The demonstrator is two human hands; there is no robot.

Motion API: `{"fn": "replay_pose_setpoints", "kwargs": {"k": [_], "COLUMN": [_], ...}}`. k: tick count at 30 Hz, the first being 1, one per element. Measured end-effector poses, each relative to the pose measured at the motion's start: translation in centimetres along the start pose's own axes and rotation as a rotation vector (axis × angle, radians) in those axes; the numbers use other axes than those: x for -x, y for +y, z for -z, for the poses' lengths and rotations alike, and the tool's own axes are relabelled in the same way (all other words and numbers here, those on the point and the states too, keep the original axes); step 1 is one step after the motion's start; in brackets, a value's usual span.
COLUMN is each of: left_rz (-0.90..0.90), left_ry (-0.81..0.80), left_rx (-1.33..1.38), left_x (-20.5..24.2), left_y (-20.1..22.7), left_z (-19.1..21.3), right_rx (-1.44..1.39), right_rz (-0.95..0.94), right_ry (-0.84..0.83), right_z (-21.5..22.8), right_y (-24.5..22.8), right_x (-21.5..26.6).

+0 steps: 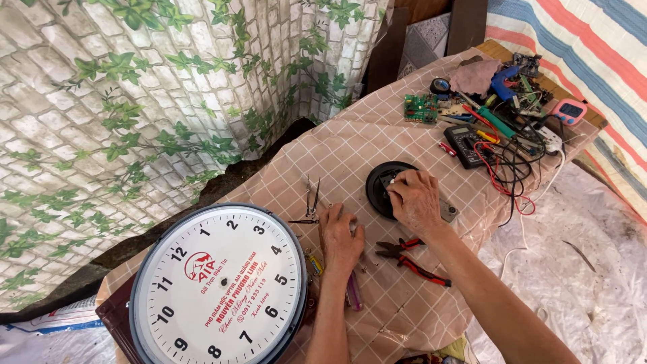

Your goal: The person assembles a small black electronic device on a table. They insert white cylindrical components into the device's housing and then place a black rectangular component inside. The person uses their hands to fit the parts together and then places the assembled device into a black circular base.

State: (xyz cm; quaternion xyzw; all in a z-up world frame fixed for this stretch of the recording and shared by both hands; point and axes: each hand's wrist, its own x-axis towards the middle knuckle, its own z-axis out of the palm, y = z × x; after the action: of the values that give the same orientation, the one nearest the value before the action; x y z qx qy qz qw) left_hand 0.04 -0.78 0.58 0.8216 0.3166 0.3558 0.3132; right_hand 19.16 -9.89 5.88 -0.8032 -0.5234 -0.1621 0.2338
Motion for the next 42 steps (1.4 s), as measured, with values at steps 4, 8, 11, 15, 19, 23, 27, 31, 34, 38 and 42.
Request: {"fn": "replay_pose_setpoints", "kwargs": {"k": [4, 8, 11, 15, 19, 23, 27, 31, 34, 38, 42], "left_rz": [0.001, 0.028, -0.010, -0.068, -0.065, -0.060, -0.087, -0.102, -0.045, -0.083, -0.071], "left_ry": [0.004, -0.026, -0.009, -0.009, 0.056, 0.134, 0.202, 0.334, 0.444, 0.367, 0.230], "left_rx": [-0.023, -0.026, -0.034, -0.055, -0.109, -0.180, -0.168, -0.119, -0.078, -0.178, -0.157], "left_x": [0.1, 0.1, 0.2, 0.4, 0.4, 0.8, 0.6, 1.1, 1.1, 0.5, 0.1], "left_y": [0.5, 0.2, -0.6, -1.5, -1.9, -2.4, -2.6, -4.6, -4.7, -2.8, -2.7], "left_z": [0.2, 0.2, -0.3, -0.9, -1.2, -2.4, -2.5, -5.1, -5.5, -3.3, -2.5], "right_rx": [-0.023, -0.071, -0.127, -0.207, -0.237, -0.294, -0.281, -0.199, -0.174, -0.157, -0.245], "right_rz": [-0.004, -0.062, -0.100, -0.158, -0.104, -0.128, -0.121, -0.159, -0.168, -0.172, -0.117], "right_ry": [0.010, 0.070, 0.080, 0.013, 0.083, 0.078, 0.096, 0.129, 0.148, 0.128, 0.125], "right_z": [0.8, 2.3, 3.2, 2.2, 0.9, 2.8, 1.6, 1.9, 2.0, 0.7, -0.4], "right_y": [0.2, -0.7, -1.8, -2.4, -3.5, -5.3, -3.7, -1.8, -1.4, -0.6, -2.0], "right_x": [1.0, 2.1, 3.2, 5.6, 7.5, 7.7, 7.4, 4.6, 2.9, 3.1, 4.9]}}
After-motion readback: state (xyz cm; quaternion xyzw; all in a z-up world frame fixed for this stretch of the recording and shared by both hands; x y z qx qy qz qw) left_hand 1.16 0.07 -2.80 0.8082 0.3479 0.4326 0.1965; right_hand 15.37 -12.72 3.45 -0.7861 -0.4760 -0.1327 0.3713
